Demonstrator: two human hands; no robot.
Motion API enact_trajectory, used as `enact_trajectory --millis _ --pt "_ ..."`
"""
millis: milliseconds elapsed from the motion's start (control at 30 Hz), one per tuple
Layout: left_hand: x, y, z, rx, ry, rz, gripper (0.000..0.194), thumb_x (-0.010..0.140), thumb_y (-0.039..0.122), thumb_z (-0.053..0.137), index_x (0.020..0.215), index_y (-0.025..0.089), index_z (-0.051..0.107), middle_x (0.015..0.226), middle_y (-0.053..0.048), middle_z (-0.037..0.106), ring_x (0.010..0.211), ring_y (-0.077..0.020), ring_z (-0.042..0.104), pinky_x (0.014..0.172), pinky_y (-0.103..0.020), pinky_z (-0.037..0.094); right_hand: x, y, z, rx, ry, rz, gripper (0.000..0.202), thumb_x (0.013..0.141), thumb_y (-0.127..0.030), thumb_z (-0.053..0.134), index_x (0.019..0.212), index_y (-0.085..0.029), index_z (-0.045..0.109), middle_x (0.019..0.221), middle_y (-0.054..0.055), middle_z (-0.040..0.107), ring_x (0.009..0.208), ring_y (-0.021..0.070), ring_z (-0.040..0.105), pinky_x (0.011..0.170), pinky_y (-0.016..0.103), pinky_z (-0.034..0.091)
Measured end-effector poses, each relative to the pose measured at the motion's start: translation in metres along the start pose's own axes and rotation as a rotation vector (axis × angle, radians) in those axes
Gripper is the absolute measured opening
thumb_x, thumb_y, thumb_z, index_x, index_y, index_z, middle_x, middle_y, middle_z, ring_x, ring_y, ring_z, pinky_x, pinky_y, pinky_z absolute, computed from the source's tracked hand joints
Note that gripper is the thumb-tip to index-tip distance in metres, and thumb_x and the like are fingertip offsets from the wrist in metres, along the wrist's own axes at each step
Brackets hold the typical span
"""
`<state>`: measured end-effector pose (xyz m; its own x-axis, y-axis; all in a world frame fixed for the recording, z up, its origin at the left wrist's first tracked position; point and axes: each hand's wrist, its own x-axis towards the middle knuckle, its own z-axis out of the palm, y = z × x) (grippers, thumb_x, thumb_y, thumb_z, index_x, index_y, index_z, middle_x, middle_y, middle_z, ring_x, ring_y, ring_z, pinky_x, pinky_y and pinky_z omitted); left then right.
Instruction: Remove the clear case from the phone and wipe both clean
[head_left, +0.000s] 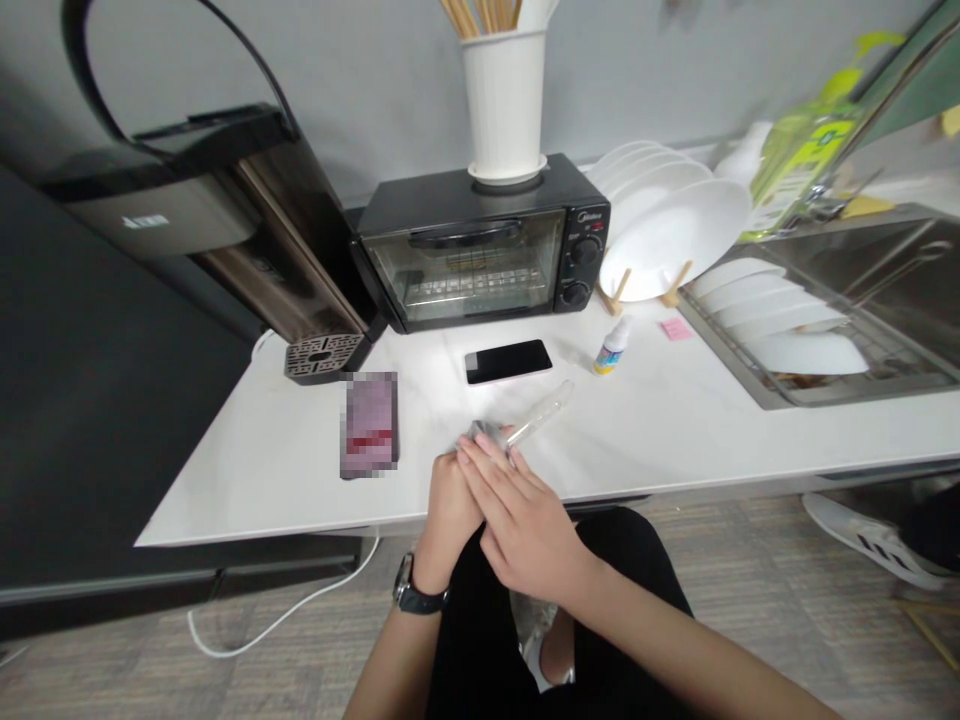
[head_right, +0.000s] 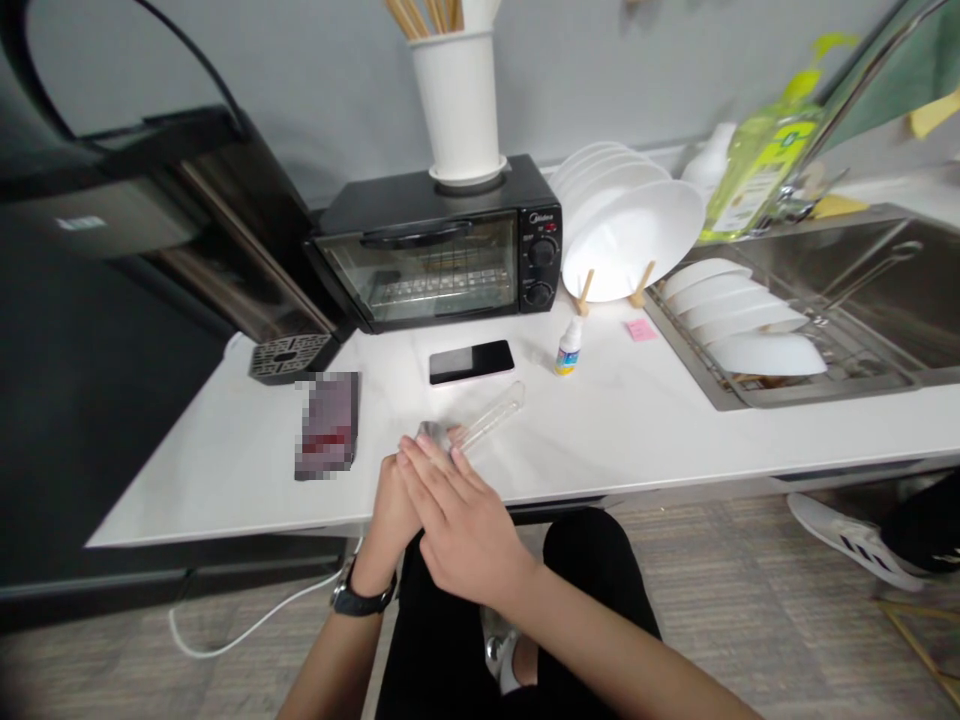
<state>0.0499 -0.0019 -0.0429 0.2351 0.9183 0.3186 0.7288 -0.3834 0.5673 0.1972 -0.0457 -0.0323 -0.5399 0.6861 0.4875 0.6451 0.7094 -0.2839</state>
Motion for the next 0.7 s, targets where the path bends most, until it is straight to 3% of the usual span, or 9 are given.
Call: enact_trajectory --millis 100,200,300,500,600,700 --pt "0.000 0.001 -0.002 -0.021 -0.032 -0.003 0.030 0.098 0.019 0.049 0.083 0.017 0.076 0.073 -0.008 0.076 0.063 -0.0226 0.072 0.065 -0.032 0.055 -0.003 0.007 -0.003 -0.024 0.010 0.035 0.091 0.084 -0.005 0.043 0.170 -0.007 0.013 0.175 0.013 0.027 0.165 0.0271 0.016 0.133 0.057 0.025" --pt "0.001 0.004 -0.004 -0.188 -0.034 -0.022 0.032 0.106 0.028 0.048 0.110 0.022 0.079 0.107 -0.007 0.083 0.096 -0.0233 0.079 0.090 -0.034 0.060 -0.003 0.042 -0.017 -0.087 0.101 0.216 0.091 0.088 -0.004 0.042 0.171 -0.015 0.009 0.174 0.013 0.031 0.164 0.0299 0.022 0.130 0.064 0.028" --pt "0.002 0.006 -0.005 -0.336 -0.056 -0.054 0.033 0.106 0.032 0.053 0.128 0.026 0.076 0.128 -0.004 0.078 0.118 -0.0238 0.075 0.106 -0.038 0.056 -0.002 0.072 -0.030 -0.103 0.221 0.333 0.082 0.094 -0.004 0.041 0.171 -0.023 0.019 0.170 0.011 0.040 0.161 0.0315 0.030 0.127 0.068 0.031" --pt "0.007 0.008 -0.019 -0.506 -0.132 -0.209 0.036 0.102 0.044 0.059 0.114 0.018 0.081 0.121 -0.009 0.080 0.114 -0.0273 0.076 0.103 -0.040 0.057 0.000 0.101 -0.037 0.079 0.345 0.365 0.068 0.089 0.000 0.043 0.152 -0.022 0.058 0.146 0.009 0.068 0.132 0.0240 0.068 0.110 0.042 0.059" --pt "0.020 0.011 -0.040 -0.581 -0.254 -0.204 0.037 0.100 0.045 0.063 0.116 0.016 0.080 0.125 -0.012 0.078 0.120 -0.0274 0.073 0.110 -0.042 0.052 0.010 0.111 -0.044 0.123 0.393 0.310 0.064 0.086 0.001 0.045 0.142 -0.021 0.066 0.134 0.007 0.076 0.121 0.0231 0.074 0.105 0.040 0.062" --pt "0.046 0.017 -0.060 -0.721 -0.501 -0.148 0.039 0.095 0.044 0.071 0.121 0.016 0.076 0.128 -0.014 0.077 0.123 -0.0271 0.071 0.108 -0.041 0.053 0.031 0.115 -0.053 0.109 0.430 0.155 0.062 0.088 0.002 0.043 0.139 -0.022 0.068 0.134 0.006 0.076 0.123 0.0209 0.074 0.105 0.039 0.062"
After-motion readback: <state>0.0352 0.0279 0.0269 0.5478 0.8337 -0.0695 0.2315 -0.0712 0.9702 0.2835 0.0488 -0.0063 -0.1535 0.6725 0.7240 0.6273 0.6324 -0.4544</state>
